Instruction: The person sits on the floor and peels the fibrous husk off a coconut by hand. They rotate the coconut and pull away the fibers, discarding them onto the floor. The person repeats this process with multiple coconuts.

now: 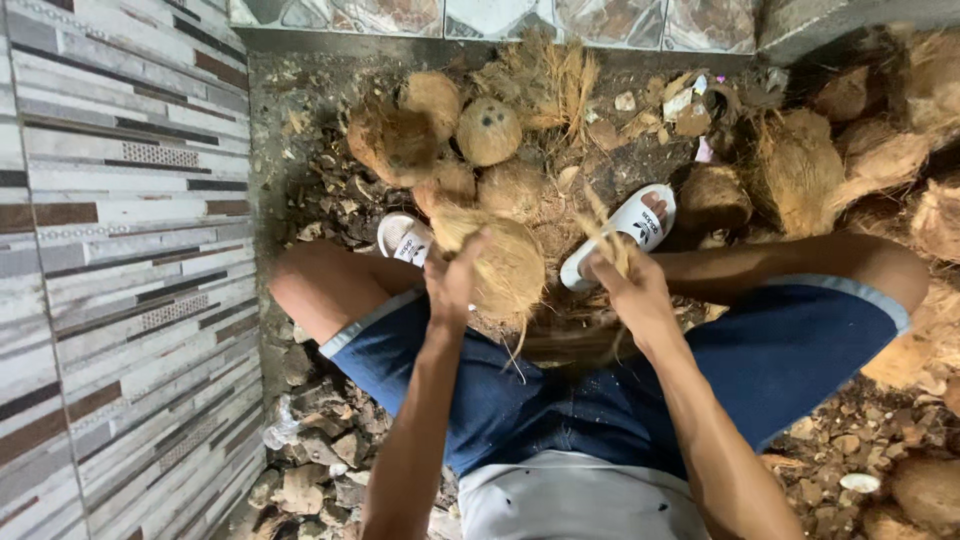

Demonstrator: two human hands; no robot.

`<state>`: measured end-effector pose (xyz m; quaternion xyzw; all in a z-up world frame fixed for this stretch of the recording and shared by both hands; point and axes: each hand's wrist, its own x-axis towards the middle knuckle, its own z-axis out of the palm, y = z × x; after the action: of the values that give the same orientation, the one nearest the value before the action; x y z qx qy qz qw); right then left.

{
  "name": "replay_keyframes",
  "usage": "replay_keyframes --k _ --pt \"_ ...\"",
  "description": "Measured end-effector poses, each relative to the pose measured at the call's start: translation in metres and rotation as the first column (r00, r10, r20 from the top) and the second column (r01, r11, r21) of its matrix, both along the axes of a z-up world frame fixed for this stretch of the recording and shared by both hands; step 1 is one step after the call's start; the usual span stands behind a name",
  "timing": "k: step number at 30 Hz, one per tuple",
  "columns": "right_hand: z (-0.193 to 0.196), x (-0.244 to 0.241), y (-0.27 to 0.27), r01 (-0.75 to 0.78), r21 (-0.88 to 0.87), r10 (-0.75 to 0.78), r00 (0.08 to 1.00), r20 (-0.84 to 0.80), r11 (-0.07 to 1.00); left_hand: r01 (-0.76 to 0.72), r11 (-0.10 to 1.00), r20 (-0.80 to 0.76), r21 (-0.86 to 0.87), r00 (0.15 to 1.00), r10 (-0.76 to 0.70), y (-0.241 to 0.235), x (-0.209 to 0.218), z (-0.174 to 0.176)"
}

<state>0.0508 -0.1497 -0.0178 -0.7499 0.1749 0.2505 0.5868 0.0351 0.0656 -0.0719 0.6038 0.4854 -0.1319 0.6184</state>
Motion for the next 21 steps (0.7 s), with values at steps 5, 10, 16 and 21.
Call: replay_keyframes --k 5,10,16,21 --pt "-0.063 0.032 0.004 -0.006 -0.107 -0.006 0.993 -0.115 0.994 0.081 0.996 -0.11 -0.027 0.99 -0.084 -0.013 0.013 0.055" --pt "-0.151 0.047 -0.007 -0.055 -0.241 0.028 0.993 -0.115 0.969 0.117 0.99 -0.102 -0.079 0.987 -0.125 -0.015 0.01 0.008" --pt "-0.249 0.073 -0.01 -0.067 -0.362 -0.066 0.937 -0.344 0.93 0.005 0.99 -0.143 -0.139 0.989 -0.025 -0.03 0.017 0.009" --pt "-0.307 0.119 -0.018 0.22 -0.179 -0.265 0.919 -0.291 0.959 -0.187 0.937 -0.144 -0.295 0.978 0.15 -0.03 0.041 -0.001"
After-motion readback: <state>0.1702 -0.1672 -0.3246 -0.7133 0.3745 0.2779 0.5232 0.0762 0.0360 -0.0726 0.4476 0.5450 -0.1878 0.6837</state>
